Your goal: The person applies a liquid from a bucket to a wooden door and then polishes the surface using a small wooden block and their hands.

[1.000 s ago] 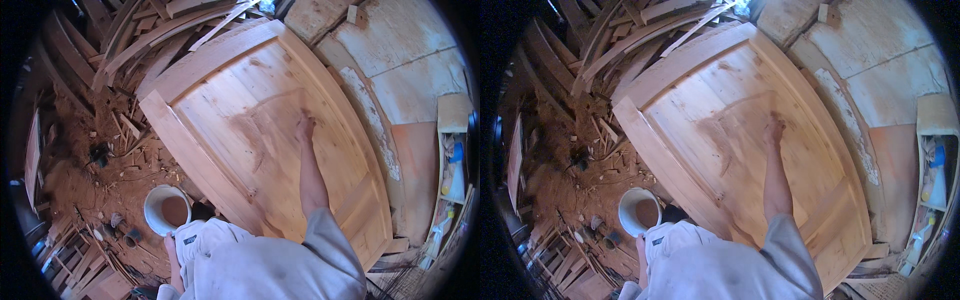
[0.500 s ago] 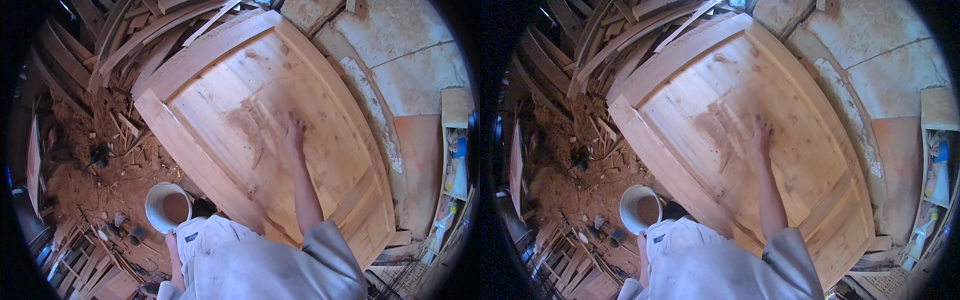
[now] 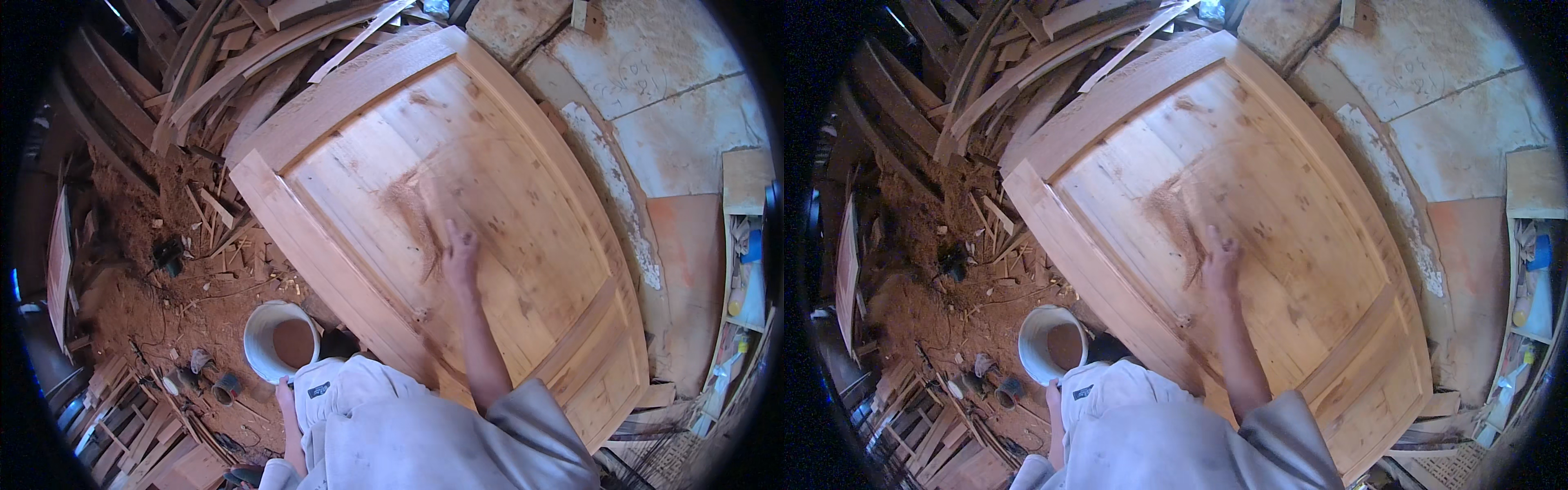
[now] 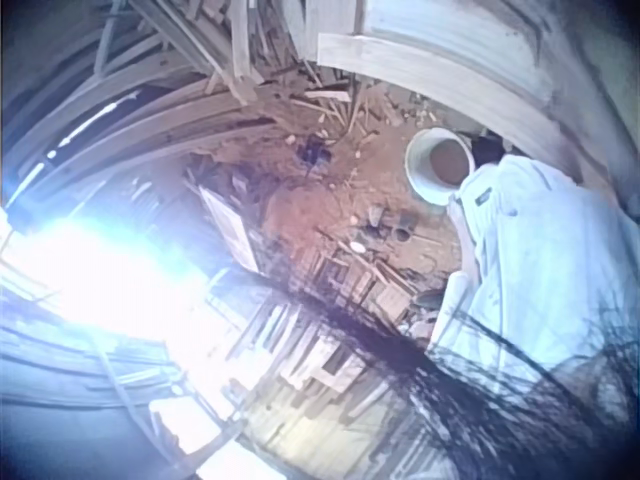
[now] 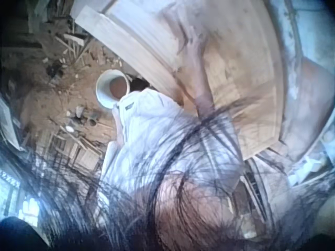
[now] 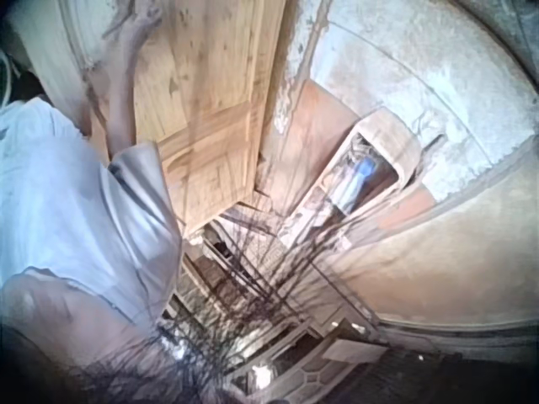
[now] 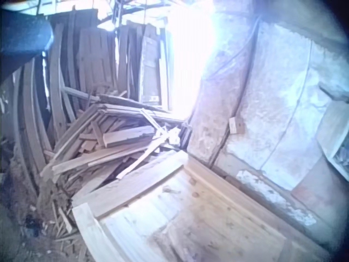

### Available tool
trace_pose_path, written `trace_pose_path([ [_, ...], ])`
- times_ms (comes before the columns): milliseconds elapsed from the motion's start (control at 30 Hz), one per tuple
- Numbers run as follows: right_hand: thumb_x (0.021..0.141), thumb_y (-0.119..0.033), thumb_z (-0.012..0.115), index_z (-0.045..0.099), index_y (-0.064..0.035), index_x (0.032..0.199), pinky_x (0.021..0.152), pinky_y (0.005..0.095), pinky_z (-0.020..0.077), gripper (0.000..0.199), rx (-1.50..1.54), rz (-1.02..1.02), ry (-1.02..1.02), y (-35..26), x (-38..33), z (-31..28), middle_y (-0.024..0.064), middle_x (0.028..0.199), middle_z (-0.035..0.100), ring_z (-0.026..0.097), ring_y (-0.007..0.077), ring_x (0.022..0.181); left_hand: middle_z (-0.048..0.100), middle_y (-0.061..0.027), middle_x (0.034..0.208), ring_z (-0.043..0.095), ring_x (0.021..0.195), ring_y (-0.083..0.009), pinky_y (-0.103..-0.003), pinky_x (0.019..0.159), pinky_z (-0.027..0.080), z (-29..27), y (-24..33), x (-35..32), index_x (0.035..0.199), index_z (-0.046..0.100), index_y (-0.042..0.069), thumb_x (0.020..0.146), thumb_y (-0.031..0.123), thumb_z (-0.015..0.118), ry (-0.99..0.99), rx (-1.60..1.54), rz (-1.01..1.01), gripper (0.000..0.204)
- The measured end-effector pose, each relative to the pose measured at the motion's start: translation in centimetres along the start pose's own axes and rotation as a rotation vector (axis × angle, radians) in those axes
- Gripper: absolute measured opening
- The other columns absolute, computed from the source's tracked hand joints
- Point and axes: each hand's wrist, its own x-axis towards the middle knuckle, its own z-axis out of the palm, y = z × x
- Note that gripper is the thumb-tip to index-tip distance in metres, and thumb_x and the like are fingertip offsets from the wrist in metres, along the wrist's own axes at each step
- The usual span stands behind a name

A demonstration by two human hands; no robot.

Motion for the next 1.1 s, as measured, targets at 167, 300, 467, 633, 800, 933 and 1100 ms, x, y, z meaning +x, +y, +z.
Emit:
trace_pose_path([
  [167, 0.080, -0.001, 0.059, 0.040, -0.0161, 0.140, 0.095, 0.0458, 0.0333, 0.065, -0.126, 0.016, -0.003, 3.5, -2.8, -2.4, 0.0198, 0.107, 0.046, 0.046, 0.0350, 0.099, 0.059, -0.0107, 0.084, 0.056, 0.073, -0.0189, -0.034, 0.063, 0.048, 0.0, -0.9, 0.5, 0.091, 0.060, -0.002, 0.079, 0.027, 0.060, -0.037, -0.066, 0.073, 0.032],
  [300, 0.079, -0.002, 0.059, 0.041, -0.0152, 0.140, 0.093, 0.0463, 0.0332, 0.065, -0.224, 0.201, -0.040, 3.3, -7.8, 0.3, 0.0214, 0.103, 0.045, 0.045, 0.0348, 0.097, 0.060, -0.0108, 0.085, 0.057, 0.073, -0.0190, -0.033, 0.065, 0.048, 0.2, -0.5, -0.2, 0.093, 0.060, -0.003, 0.079, 0.026, 0.059, -0.026, -0.136, -0.024, 0.032],
  [467, 0.080, -0.002, 0.058, 0.048, -0.0170, 0.136, 0.088, 0.0422, 0.0358, 0.059, -0.047, 0.161, -0.018, -2.8, -10.9, 3.5, 0.0163, 0.099, 0.043, 0.044, 0.0285, 0.091, 0.059, -0.0109, 0.081, 0.058, 0.071, -0.0196, -0.034, 0.060, 0.049, -0.3, -0.1, -0.1, 0.091, 0.059, -0.003, 0.079, 0.026, 0.058, 0.021, 0.080, 0.114, 0.031],
  [633, 0.080, -0.002, 0.058, 0.048, -0.0175, 0.136, 0.088, 0.0411, 0.0361, 0.058, -0.106, 0.123, 0.071, 0.3, -9.8, 0.9, 0.0166, 0.098, 0.045, 0.044, 0.0286, 0.092, 0.059, -0.0107, 0.078, 0.058, 0.069, -0.0200, -0.035, 0.059, 0.049, 0.7, 1.3, 0.0, 0.090, 0.059, -0.004, 0.079, 0.027, 0.058, -0.023, 0.014, 0.011, 0.032],
  [800, 0.079, -0.002, 0.059, 0.049, -0.0161, 0.135, 0.088, 0.0440, 0.0358, 0.058, -0.193, 0.129, 0.117, 4.0, -4.4, 1.1, 0.0160, 0.093, 0.048, 0.045, 0.0310, 0.092, 0.058, -0.0102, 0.074, 0.057, 0.063, -0.0201, -0.034, 0.056, 0.048, 0.4, -0.7, 2.9, 0.087, 0.059, -0.003, 0.079, 0.027, 0.058, 0.003, -0.262, -0.077, 0.031],
  [933, 0.079, -0.003, 0.060, 0.050, -0.0168, 0.133, 0.087, 0.0445, 0.0370, 0.057, -0.189, 0.050, 0.151, 2.2, -3.0, 5.0, 0.0173, 0.096, 0.047, 0.045, 0.0319, 0.093, 0.059, -0.0110, 0.077, 0.057, 0.063, -0.0202, -0.034, 0.056, 0.048, 0.3, -0.7, 2.7, 0.086, 0.060, -0.002, 0.079, 0.027, 0.058, -0.040, -0.191, -0.052, 0.030],
  [1100, 0.078, -0.006, 0.061, 0.050, -0.0218, 0.133, 0.087, 0.0440, 0.0385, 0.058, -0.131, -0.035, -0.047, -3.0, -5.3, 3.4, 0.0146, 0.094, 0.051, 0.046, 0.0324, 0.093, 0.059, -0.0112, 0.078, 0.058, 0.065, -0.0203, -0.034, 0.057, 0.049, 0.4, 0.6, 1.4, 0.087, 0.059, -0.003, 0.079, 0.027, 0.058, -0.079, -0.097, -0.006, 0.031],
])
